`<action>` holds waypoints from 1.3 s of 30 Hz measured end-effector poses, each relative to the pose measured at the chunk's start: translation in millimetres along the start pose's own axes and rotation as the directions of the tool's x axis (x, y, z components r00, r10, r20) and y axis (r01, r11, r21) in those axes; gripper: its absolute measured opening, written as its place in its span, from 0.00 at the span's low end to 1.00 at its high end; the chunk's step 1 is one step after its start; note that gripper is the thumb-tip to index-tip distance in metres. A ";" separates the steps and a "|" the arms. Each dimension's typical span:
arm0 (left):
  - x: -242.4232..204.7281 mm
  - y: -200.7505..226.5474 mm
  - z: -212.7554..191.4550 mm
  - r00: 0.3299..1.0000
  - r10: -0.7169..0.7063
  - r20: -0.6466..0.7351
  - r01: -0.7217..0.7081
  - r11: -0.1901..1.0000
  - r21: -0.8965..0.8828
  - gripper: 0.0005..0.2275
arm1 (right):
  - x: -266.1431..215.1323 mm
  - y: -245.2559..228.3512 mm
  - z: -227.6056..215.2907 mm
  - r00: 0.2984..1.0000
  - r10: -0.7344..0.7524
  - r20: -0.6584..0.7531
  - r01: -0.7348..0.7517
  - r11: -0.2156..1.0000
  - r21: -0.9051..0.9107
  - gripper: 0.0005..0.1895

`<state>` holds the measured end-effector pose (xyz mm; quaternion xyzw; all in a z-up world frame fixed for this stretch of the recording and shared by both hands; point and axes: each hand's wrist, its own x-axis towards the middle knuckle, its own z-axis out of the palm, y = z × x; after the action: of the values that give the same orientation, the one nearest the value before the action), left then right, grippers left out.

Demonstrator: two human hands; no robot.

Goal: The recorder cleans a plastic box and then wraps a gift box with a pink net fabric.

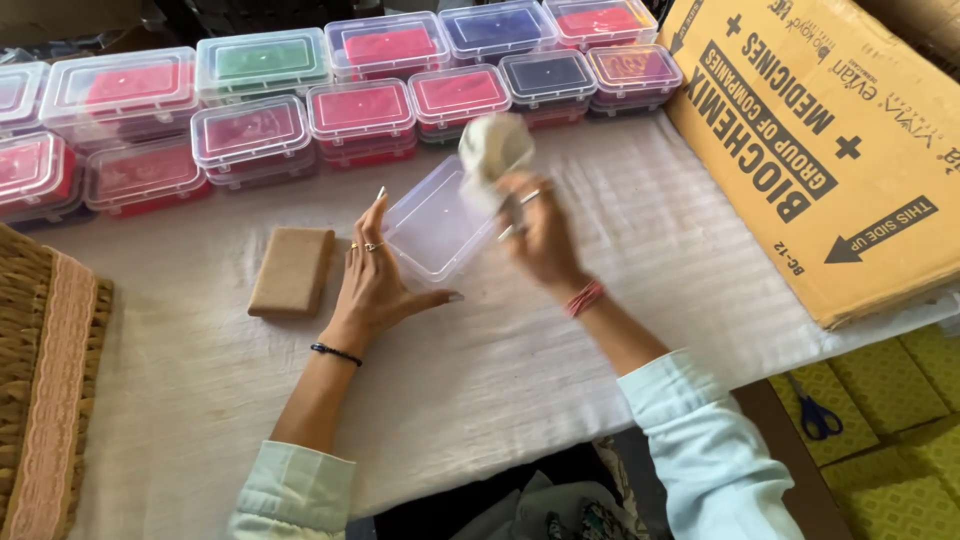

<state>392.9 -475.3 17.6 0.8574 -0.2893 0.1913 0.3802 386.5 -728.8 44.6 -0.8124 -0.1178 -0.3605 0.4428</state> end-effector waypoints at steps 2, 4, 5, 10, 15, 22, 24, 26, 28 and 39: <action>-1.1 -3.9 6.5 0.995 -0.089 -0.033 0.090 0.996 0.011 0.64 | -21.0 -29.6 18.3 0.916 -0.306 0.260 0.309 0.951 0.030 0.12; 0.1 -14.0 10.1 0.993 -0.112 -0.037 0.111 0.994 -0.025 0.64 | -22.1 -45.7 18.8 0.879 -0.349 0.326 0.366 0.930 0.009 0.14; -0.5 -19.7 11.4 0.989 -0.140 -0.040 0.137 0.989 -0.061 0.64 | -23.4 -54.1 20.0 0.833 -0.387 0.396 0.423 0.906 -0.006 0.17; -1.8 -5.0 2.4 0.997 -0.073 -0.038 0.071 0.997 -0.043 0.62 | -6.1 -17.9 6.5 0.845 -0.338 0.415 0.445 0.875 -0.193 0.23; -2.2 10.5 -4.4 0.997 0.016 -0.070 -0.017 1.000 -0.012 0.59 | -9.9 0.8 2.7 0.911 -0.228 0.344 0.359 0.848 -0.389 0.19; -6.7 8.8 1.3 0.978 0.197 -0.063 -0.180 0.962 0.206 0.56 | -13.2 -31.0 16.0 0.794 -0.494 0.354 0.576 0.798 -0.176 0.14; -5.4 13.4 0.9 0.976 0.208 -0.067 -0.188 0.956 0.227 0.56 | -5.5 -8.1 11.0 0.800 -0.489 0.346 0.574 0.793 -0.205 0.13; -4.3 14.5 1.6 0.979 0.181 -0.096 -0.170 0.979 0.113 0.58 | 4.4 31.0 4.3 0.902 -0.371 0.222 0.428 0.838 -0.338 0.13; -5.6 15.3 0.6 0.979 0.183 -0.093 -0.173 0.978 0.113 0.58 | -0.3 41.7 -0.1 0.945 -0.255 0.204 0.305 0.912 -0.275 0.15; -8.3 9.2 2.0 0.981 0.147 -0.125 -0.149 0.989 -0.006 0.58 | -30.7 10.4 30.3 0.736 -0.369 0.567 0.528 0.838 -0.140 0.25</action>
<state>381.0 -479.0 16.7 0.8170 -0.3293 0.2699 0.3888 384.5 -706.6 6.3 -0.8810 -0.3725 -0.2383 0.1682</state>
